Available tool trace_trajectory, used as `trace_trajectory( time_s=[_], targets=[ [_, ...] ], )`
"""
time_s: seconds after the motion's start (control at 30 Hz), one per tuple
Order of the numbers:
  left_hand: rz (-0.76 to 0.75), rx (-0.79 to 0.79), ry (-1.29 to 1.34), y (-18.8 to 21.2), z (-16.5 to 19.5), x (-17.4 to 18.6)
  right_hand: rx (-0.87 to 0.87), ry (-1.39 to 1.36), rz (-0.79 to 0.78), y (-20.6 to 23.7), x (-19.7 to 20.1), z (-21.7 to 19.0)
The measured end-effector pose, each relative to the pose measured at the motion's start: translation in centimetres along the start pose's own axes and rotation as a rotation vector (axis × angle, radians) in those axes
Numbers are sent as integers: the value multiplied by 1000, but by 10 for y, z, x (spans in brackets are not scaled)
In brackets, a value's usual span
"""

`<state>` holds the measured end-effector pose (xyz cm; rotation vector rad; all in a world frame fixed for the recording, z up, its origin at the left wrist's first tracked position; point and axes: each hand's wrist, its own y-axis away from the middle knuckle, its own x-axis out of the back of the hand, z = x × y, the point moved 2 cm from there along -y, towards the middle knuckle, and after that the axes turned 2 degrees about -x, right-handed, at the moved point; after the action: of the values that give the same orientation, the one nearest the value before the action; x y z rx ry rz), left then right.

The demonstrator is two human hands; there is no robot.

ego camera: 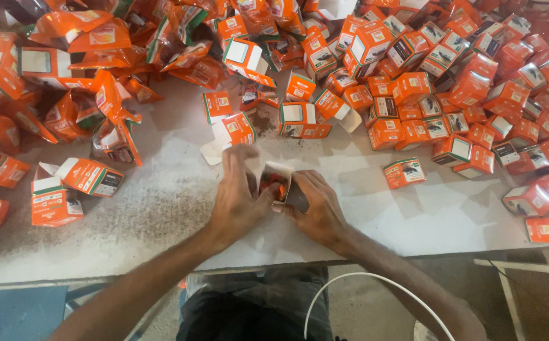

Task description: The person folds flat orange cardboard boxes into closed boxes at a work table. They pick up a folded-flat box, press and tuck the flaps to shape and close it, and place the finished box onto a large pile of completed boxes, repeating this with one box at a time.

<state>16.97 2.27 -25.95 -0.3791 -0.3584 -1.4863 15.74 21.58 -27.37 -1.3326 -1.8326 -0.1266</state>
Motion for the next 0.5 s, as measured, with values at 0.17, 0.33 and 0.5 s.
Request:
trace_trajectory(
  time_s=[0.17, 0.33, 0.5],
  targets=[
    [-109, -166, 112, -17, -11, -11, 37, -36, 88, 10, -4, -1],
    [-139, -269, 177, -18, -19, -17, 244, 201, 47, 8, 1, -8],
    [-596, 151, 900, -28, -39, 4, 254, 202, 29, 0, 4, -13]
  ],
)
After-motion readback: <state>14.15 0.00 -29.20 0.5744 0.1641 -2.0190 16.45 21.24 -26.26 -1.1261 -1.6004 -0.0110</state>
